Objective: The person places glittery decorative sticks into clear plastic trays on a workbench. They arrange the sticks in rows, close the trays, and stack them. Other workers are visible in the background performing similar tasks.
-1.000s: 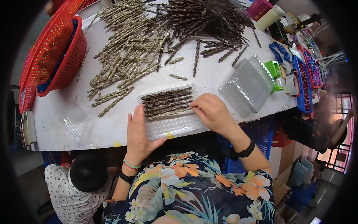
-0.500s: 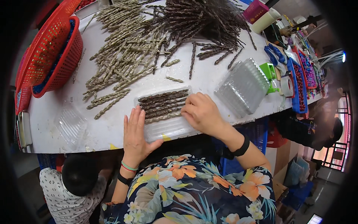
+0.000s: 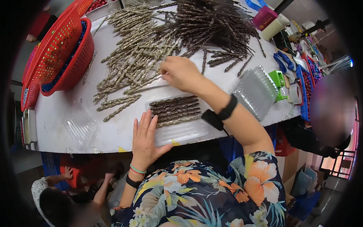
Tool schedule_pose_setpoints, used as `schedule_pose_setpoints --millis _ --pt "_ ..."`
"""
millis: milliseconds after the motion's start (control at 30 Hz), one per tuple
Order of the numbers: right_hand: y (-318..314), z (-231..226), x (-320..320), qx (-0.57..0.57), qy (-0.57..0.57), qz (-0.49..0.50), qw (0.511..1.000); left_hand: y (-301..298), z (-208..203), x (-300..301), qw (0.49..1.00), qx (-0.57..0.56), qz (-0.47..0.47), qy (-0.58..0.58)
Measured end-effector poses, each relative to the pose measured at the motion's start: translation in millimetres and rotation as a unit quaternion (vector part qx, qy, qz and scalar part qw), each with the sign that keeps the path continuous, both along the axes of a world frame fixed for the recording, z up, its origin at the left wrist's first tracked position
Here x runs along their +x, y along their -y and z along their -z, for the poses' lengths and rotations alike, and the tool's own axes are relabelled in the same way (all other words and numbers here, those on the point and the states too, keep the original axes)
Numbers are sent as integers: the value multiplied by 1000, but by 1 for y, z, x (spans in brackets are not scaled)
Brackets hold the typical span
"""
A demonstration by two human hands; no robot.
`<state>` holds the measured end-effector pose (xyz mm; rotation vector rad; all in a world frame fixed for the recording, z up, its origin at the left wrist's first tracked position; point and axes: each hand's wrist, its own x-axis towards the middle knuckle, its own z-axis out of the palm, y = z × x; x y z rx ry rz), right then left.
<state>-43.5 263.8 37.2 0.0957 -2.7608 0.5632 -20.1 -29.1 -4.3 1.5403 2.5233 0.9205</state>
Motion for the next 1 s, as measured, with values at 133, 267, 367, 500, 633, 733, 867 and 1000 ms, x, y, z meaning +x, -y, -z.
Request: schedule_pose_setpoints --millis 133,267,367,500,633,733,867,1000 --pt "-6 -42 68 -58 1 50 997 4 3 1 998 37 -2 53" --pt "1 -65 146 -140 115 95 979 4 0 -1 996 45 4 80" --pt "13 -52 167 -144 133 65 978 3 -1 -1 996 37 6 85" --pt "33 -23 163 -99 122 59 986 3 -5 -1 997 18 6 73" --pt "42 -9 160 -56 114 57 990 1 -3 -2 998 20 3 66" --pt "45 -10 157 -12 125 50 991 2 -2 -2 997 22 0 68" --pt "34 -23 132 -20 113 12 993 3 -1 1 998 23 -2 54" --pt "24 -20 59 -53 31 17 998 3 2 -1 999 23 0 48"
